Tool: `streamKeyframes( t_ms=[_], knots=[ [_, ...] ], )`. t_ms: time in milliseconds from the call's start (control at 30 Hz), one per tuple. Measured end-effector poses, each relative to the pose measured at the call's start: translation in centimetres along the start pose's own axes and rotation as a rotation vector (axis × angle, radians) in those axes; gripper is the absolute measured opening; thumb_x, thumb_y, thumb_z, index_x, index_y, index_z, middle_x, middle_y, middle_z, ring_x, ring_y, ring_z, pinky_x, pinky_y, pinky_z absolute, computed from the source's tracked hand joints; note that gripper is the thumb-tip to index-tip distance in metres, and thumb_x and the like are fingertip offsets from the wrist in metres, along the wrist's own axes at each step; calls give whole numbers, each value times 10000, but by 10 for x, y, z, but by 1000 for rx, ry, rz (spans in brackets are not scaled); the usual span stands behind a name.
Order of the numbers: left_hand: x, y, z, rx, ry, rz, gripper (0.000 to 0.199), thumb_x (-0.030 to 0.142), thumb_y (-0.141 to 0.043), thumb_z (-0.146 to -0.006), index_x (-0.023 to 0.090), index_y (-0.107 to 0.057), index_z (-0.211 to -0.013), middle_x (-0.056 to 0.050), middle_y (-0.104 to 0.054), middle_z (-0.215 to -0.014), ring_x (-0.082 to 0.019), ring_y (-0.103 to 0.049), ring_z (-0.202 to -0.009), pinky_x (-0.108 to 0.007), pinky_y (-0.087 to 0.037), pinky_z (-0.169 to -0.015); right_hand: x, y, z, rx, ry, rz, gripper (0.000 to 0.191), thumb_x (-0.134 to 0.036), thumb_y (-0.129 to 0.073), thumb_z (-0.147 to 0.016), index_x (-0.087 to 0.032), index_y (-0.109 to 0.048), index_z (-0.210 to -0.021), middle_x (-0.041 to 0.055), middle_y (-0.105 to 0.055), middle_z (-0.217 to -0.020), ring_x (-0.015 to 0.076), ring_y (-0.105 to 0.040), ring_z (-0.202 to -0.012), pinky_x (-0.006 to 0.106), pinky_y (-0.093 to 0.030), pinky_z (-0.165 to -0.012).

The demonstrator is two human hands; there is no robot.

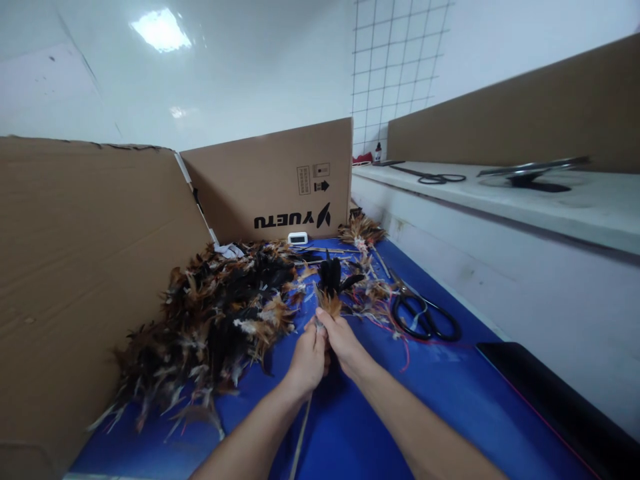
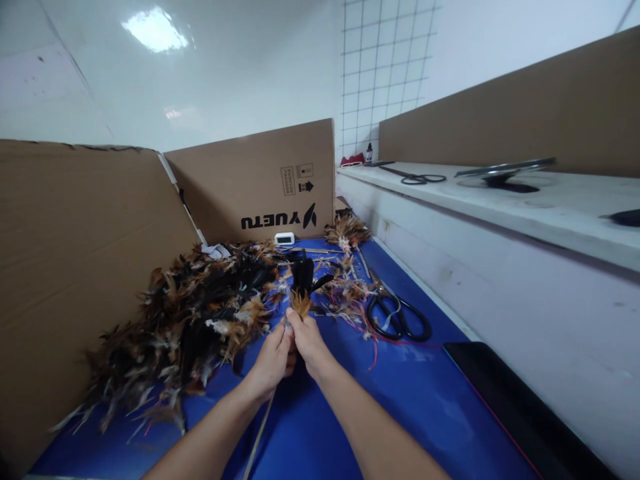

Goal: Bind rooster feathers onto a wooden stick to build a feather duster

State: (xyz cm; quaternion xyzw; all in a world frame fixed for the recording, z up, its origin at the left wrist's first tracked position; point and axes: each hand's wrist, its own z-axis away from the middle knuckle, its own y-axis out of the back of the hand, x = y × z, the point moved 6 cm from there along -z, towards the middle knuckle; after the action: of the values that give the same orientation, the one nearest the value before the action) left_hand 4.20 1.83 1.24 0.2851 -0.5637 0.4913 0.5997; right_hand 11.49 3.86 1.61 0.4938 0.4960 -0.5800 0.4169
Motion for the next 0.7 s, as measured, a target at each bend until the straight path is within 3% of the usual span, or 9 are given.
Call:
streamKeyframes(
  t_ms=[167,333,500,600,700],
  knots=[
    [8,-5,4,-51,14,59,406,546,-548,-684,203,-371,-811,99,-260,-542,-1,-214,-357,-120,-127,-338,-3,-2,3,-9,-18,-44,403,-507,-471,-751,-131,-604,-694,40,-620,-597,154,-564,-574,245,-436,-555],
    [8,-5,3,-183,142,210,343,446,-577,-695,193,-353,-754,76,-330,-568,-2,-245,-370,-119,-138,-337,-1,-5,5,-76,-104,-86,419,-519,-460,-754,-136,-626,-709,29,-610,-553,125,-538,-479,207,-383,-413],
    [4,-4,-1,-293,256,296,288,453,-494,-753,176,-414,-756,45,-401,-541,-46,-347,-384,-165,-326,-353,-2,-10,8,-162,-192,-134,460,-554,-441,-757,-138,-633,-806,-26,-497,-403,75,-375,-296,188,-285,-302],
    [3,-5,-3,-352,297,364,303,444,-484,-772,141,-473,-762,30,-428,-544,-47,-374,-394,-185,-399,-389,-4,-11,10,-211,-198,-193,459,-557,-454,-756,-138,-634,-806,1,-542,-460,92,-449,-353,197,-346,-339],
    [2,-4,-3,-378,333,434,297,412,-468,-796,117,-501,-773,-5,-490,-593,-33,-373,-385,-155,-364,-360,-8,-11,9,-252,-148,-243,415,-529,-481,-760,-145,-638,-752,20,-597,-550,89,-501,-430,198,-417,-444]
  ],
)
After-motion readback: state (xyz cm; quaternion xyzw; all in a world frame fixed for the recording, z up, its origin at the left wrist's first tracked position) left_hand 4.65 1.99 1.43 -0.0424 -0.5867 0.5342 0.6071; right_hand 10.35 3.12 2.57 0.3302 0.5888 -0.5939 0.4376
